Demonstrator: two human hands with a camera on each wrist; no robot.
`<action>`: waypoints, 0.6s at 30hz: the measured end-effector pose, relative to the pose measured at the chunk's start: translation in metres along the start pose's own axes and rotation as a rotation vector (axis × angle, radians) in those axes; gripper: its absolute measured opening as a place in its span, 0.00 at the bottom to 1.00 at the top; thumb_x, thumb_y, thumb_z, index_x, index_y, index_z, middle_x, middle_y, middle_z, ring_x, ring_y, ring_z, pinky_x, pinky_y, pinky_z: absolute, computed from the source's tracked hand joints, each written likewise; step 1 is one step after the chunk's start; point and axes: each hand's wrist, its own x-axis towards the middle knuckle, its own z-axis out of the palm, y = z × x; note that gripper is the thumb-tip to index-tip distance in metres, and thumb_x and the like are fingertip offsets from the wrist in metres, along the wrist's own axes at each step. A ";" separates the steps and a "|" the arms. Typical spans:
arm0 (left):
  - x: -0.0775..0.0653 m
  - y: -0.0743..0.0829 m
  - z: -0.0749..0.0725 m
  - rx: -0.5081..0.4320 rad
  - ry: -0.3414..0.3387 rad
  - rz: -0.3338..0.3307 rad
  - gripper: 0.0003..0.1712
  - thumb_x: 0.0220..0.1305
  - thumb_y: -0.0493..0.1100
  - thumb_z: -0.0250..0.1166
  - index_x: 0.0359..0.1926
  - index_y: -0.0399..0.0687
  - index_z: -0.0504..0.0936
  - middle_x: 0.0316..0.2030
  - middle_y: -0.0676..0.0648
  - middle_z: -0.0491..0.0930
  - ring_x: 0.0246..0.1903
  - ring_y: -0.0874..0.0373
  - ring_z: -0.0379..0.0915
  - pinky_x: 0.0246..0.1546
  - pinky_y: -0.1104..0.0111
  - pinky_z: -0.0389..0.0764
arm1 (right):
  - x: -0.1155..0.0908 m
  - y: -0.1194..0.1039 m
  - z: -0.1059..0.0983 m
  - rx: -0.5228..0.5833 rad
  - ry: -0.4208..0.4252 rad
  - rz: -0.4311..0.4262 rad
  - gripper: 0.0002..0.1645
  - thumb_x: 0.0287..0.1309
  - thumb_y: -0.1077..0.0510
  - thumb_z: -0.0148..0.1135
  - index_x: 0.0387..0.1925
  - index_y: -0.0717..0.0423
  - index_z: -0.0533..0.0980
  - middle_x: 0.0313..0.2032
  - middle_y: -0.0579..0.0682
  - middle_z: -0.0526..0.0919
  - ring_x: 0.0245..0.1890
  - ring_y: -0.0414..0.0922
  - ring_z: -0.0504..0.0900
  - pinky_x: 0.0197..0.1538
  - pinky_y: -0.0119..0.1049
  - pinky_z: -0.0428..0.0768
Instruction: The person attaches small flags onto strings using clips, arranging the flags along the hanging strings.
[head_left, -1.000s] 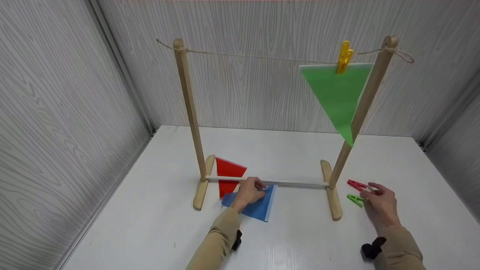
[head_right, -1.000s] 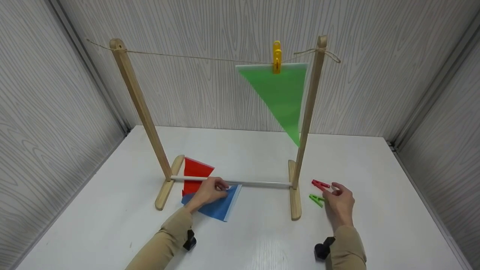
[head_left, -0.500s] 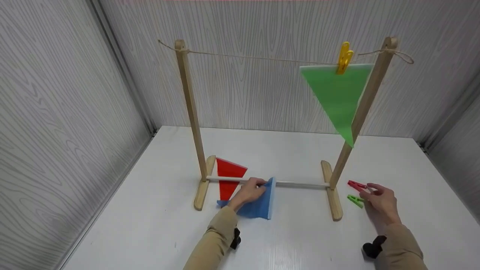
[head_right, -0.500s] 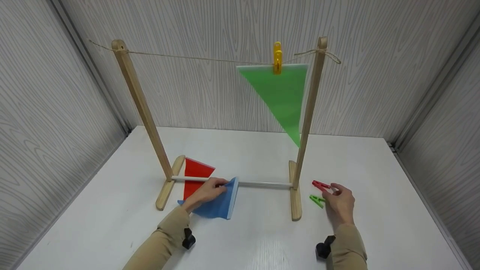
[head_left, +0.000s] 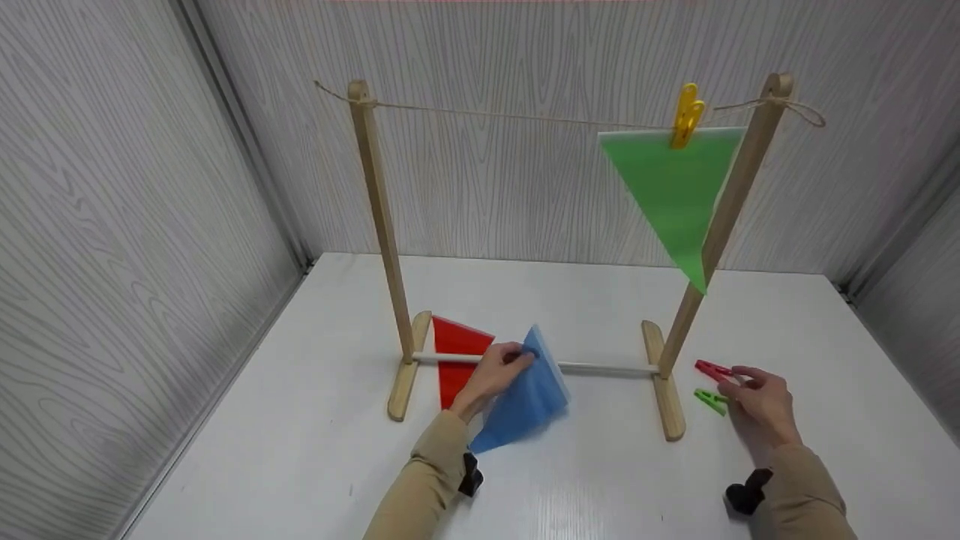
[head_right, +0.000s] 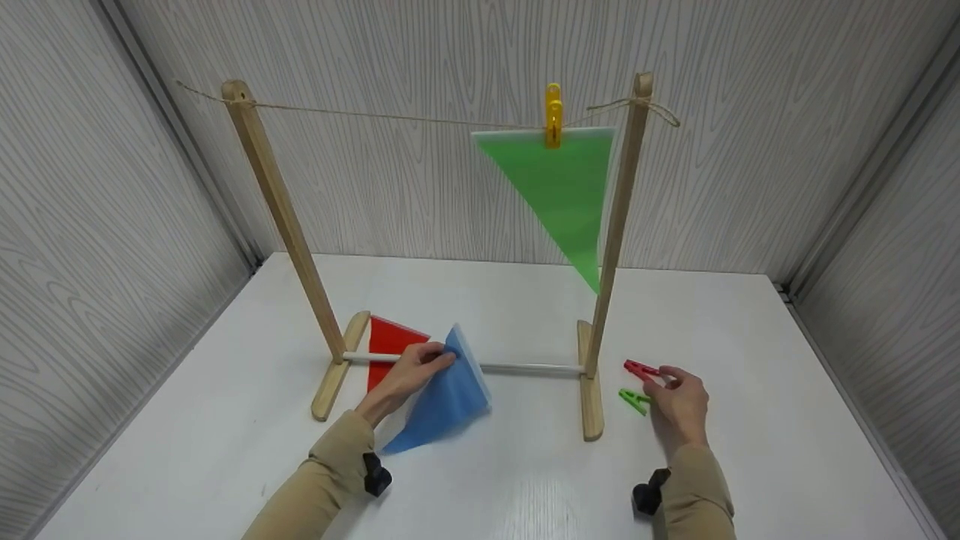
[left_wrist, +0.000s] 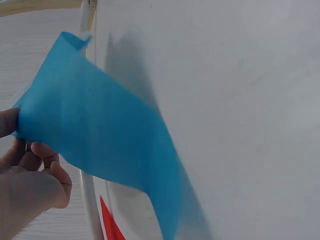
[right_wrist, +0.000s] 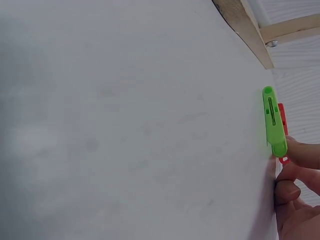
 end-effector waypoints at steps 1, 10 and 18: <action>0.000 0.000 -0.001 -0.015 0.008 0.013 0.20 0.72 0.46 0.61 0.60 0.41 0.79 0.53 0.42 0.82 0.48 0.52 0.77 0.61 0.56 0.80 | 0.000 0.000 0.000 -0.008 -0.001 -0.004 0.39 0.69 0.49 0.59 0.71 0.68 0.62 0.65 0.75 0.63 0.58 0.62 0.66 0.61 0.54 0.70; 0.003 -0.004 -0.003 -0.087 0.082 0.094 0.18 0.70 0.43 0.64 0.56 0.37 0.80 0.50 0.39 0.84 0.46 0.56 0.77 0.58 0.62 0.81 | 0.003 -0.002 0.000 -0.077 0.012 -0.070 0.37 0.69 0.51 0.58 0.69 0.72 0.62 0.63 0.79 0.64 0.61 0.68 0.66 0.63 0.62 0.69; 0.004 -0.003 -0.003 -0.136 0.108 0.094 0.19 0.69 0.42 0.64 0.58 0.40 0.80 0.50 0.39 0.85 0.45 0.57 0.79 0.58 0.61 0.82 | 0.002 -0.001 0.002 -0.080 0.032 -0.051 0.36 0.68 0.53 0.58 0.68 0.72 0.64 0.62 0.78 0.65 0.58 0.67 0.67 0.61 0.61 0.70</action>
